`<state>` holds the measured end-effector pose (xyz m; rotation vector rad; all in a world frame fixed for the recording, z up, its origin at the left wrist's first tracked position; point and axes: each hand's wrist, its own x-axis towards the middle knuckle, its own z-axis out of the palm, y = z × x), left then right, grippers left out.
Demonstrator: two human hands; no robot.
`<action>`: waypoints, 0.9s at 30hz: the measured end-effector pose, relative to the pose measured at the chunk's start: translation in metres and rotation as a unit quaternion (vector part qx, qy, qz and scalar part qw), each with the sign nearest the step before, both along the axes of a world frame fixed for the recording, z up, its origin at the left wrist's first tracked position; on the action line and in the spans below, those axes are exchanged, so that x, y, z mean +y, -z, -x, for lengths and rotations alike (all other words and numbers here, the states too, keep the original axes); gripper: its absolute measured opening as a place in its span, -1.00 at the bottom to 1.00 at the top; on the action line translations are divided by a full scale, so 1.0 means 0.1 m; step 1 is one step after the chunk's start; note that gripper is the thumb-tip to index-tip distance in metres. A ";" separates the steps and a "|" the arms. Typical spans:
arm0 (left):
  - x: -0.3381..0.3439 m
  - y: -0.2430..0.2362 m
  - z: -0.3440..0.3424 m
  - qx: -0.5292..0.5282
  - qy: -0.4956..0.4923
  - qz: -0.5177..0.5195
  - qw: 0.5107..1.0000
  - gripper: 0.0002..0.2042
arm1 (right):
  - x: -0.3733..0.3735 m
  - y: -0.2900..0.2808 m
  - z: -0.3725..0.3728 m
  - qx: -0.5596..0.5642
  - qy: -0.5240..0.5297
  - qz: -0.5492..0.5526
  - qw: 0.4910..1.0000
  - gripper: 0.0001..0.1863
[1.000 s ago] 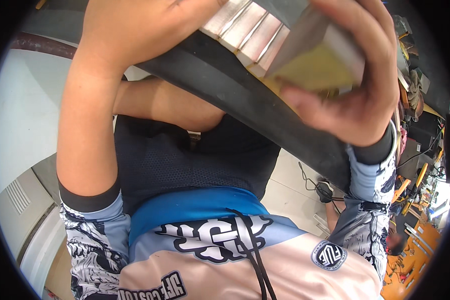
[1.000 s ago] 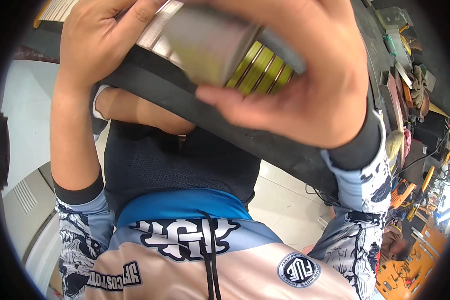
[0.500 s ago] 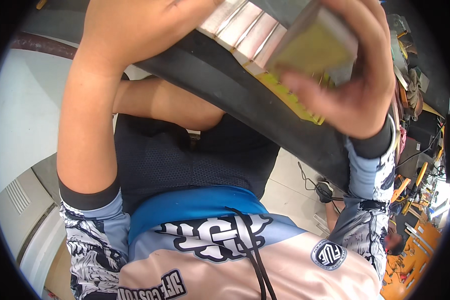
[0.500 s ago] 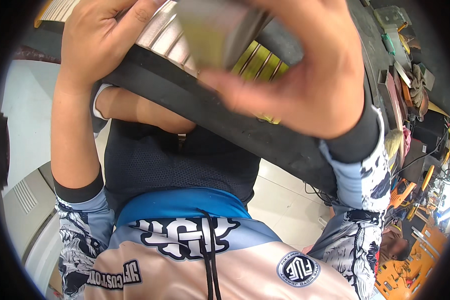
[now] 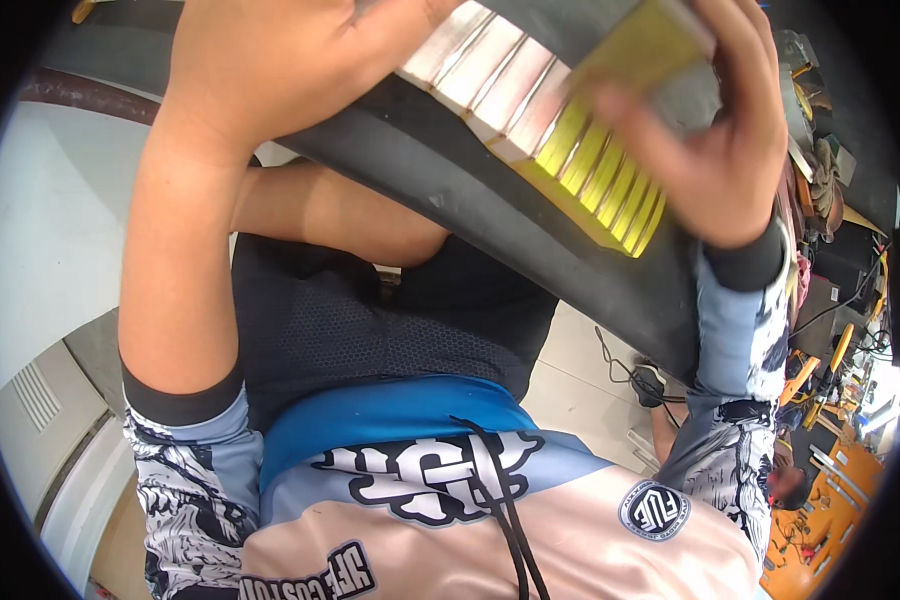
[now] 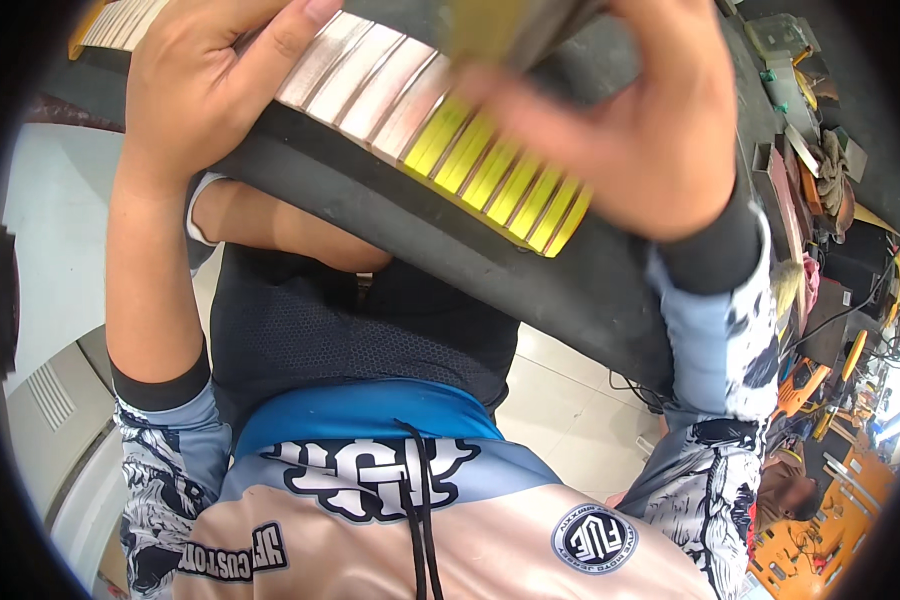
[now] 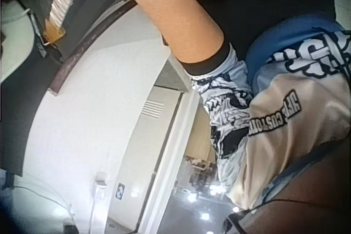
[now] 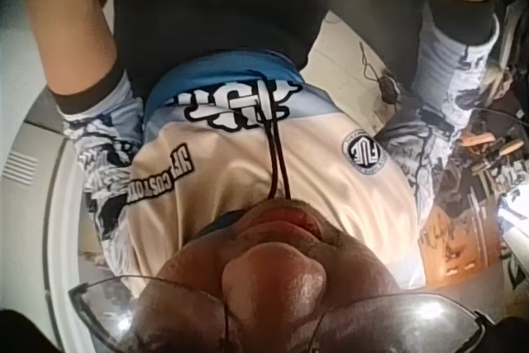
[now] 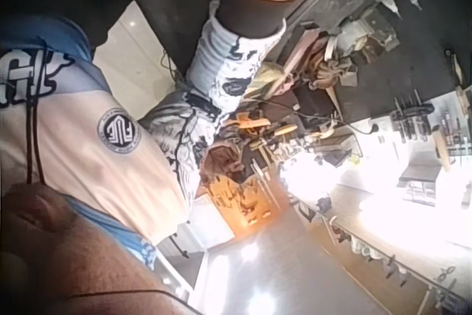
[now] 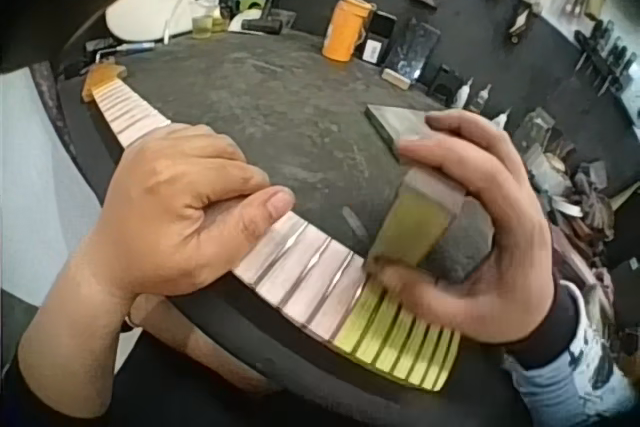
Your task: The recorder is using a sanding block to level and smooth the frets on a guitar neck.
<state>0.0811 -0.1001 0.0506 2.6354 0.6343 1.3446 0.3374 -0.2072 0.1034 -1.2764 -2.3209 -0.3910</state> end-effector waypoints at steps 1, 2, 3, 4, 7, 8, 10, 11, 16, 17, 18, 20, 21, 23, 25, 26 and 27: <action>0.02 0.04 0.02 0.041 -0.040 -0.065 0.996 -0.77 | 0.05 0.09 -0.08 0.020 0.072 -0.016 0.997 -0.22; 0.03 0.07 0.03 0.038 -0.042 -0.068 0.996 -0.77 | 0.09 0.14 -0.15 0.039 0.143 -0.032 0.988 -0.22; 0.02 0.05 0.01 0.033 -0.024 -0.048 0.998 -0.76 | 0.12 0.15 -0.25 0.035 0.140 -0.032 0.989 -0.22; 0.01 0.02 0.01 0.028 -0.007 -0.029 0.999 -0.76 | 0.12 0.15 -0.36 0.105 0.058 0.034 0.992 -0.20; -0.01 -0.01 0.06 0.051 -0.023 -0.047 0.997 -0.75 | 0.16 0.31 -0.49 0.167 -0.027 0.091 0.981 -0.13; -0.02 0.00 0.06 0.047 -0.025 -0.044 0.998 -0.75 | 0.17 0.34 -0.49 0.164 -0.028 0.081 0.983 -0.09; -0.05 0.02 0.06 -0.037 0.007 -0.047 0.998 -0.73 | 0.13 0.28 -0.34 0.237 -0.019 0.131 0.962 -0.09; -0.06 0.04 0.06 -0.042 0.001 -0.045 0.998 -0.73 | 0.12 0.28 -0.40 0.170 -0.007 0.130 0.977 -0.11; -0.10 0.00 0.07 -0.019 -0.024 -0.078 0.996 -0.65 | 0.21 0.23 -0.33 0.044 -0.069 0.044 0.996 -0.08; -0.10 0.02 0.06 -0.027 -0.027 -0.075 0.996 -0.65 | 0.19 0.15 -0.35 -0.017 -0.063 0.049 0.997 -0.04; -0.11 0.03 0.06 -0.033 -0.024 -0.091 0.995 -0.63 | 0.17 0.16 -0.34 -0.023 -0.067 0.051 0.996 -0.04; -0.13 0.03 0.07 -0.043 -0.026 -0.106 0.993 -0.60 | 0.11 0.21 -0.33 0.235 -0.084 0.135 0.959 -0.03; -0.15 0.01 0.09 -0.019 -0.039 -0.091 0.995 -0.59 | 0.06 0.17 -0.23 0.251 -0.105 0.111 0.956 0.02; -0.15 -0.02 0.08 -0.002 -0.049 -0.075 0.996 -0.58 | 0.00 0.11 0.02 0.252 -0.114 0.089 0.957 0.08; -0.16 -0.03 0.10 -0.002 -0.048 -0.072 0.996 -0.56 | 0.02 0.07 0.04 0.236 -0.144 0.083 0.958 0.07; -0.17 -0.04 0.10 -0.004 -0.049 -0.071 0.996 -0.56 | 0.03 0.04 0.01 0.176 -0.135 0.097 0.970 0.04; -0.18 -0.04 0.09 -0.004 -0.052 -0.064 0.997 -0.55 | 0.04 0.01 -0.01 0.114 -0.128 0.109 0.979 0.02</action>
